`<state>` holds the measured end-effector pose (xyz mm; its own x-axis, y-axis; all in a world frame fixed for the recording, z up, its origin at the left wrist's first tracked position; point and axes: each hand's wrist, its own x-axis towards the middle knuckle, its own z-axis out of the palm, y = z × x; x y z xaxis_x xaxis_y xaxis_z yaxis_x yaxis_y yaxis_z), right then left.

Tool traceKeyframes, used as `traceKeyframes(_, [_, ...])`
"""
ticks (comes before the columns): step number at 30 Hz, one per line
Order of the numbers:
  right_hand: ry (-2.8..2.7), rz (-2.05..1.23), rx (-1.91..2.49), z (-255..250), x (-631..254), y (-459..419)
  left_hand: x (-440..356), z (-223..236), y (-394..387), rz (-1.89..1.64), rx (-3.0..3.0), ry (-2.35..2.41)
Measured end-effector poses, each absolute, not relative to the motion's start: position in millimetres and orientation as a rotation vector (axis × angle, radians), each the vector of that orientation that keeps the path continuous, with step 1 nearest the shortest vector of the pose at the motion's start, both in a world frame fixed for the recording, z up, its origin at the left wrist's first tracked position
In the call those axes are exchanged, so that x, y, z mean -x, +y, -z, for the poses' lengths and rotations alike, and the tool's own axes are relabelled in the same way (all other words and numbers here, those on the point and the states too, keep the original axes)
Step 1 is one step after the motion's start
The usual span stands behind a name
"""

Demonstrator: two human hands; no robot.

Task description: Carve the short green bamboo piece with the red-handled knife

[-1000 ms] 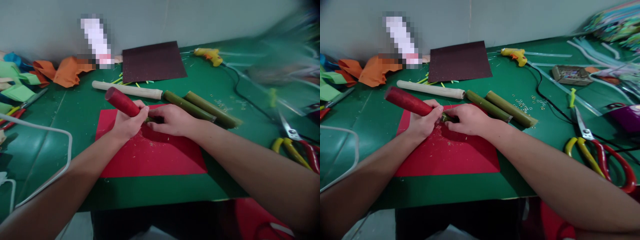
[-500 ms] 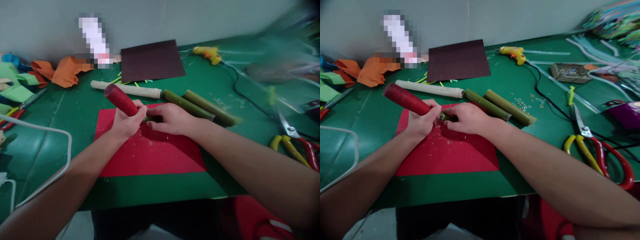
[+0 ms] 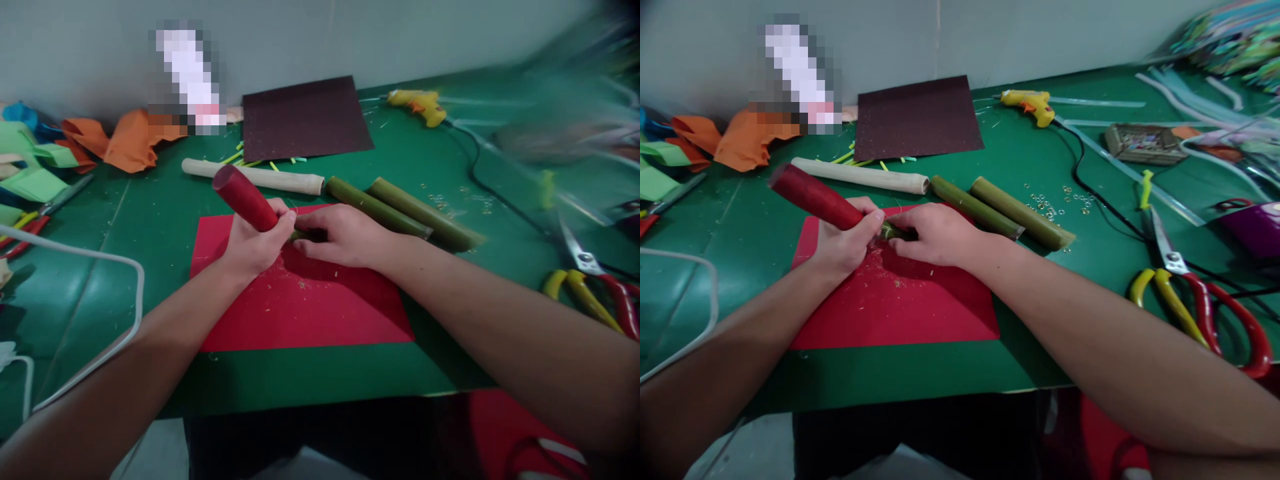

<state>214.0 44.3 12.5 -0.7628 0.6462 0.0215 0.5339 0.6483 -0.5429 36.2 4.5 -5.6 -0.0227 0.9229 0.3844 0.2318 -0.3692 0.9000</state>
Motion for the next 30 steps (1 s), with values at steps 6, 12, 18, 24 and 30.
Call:
traceKeyframes(6, [-2.662, -0.762, 0.972, -14.4, -213.8, 43.2, -36.6, 4.7, 4.2, -1.424, -1.669, 1.178])
traceKeyframes(12, [-2.662, -0.762, 0.984, -14.8, -214.2, 42.9, -37.0, 6.0, 4.9, -1.456, -1.622, 1.171])
traceKeyframes(18, [-2.664, -0.763, 0.989, -14.8, -212.9, 43.6, -37.5, 4.7, 3.7, -1.452, -1.641, 1.225])
traceKeyframes(24, [-2.655, -0.78, 0.965, -13.9, -213.6, 43.7, -36.3, 5.8, 5.0, -1.442, -1.65, 1.201])
traceKeyframes(30, [-2.664, -0.757, 0.98, -13.7, -215.0, 43.8, -35.5, 7.0, 6.4, -1.449, -1.644, 1.191])
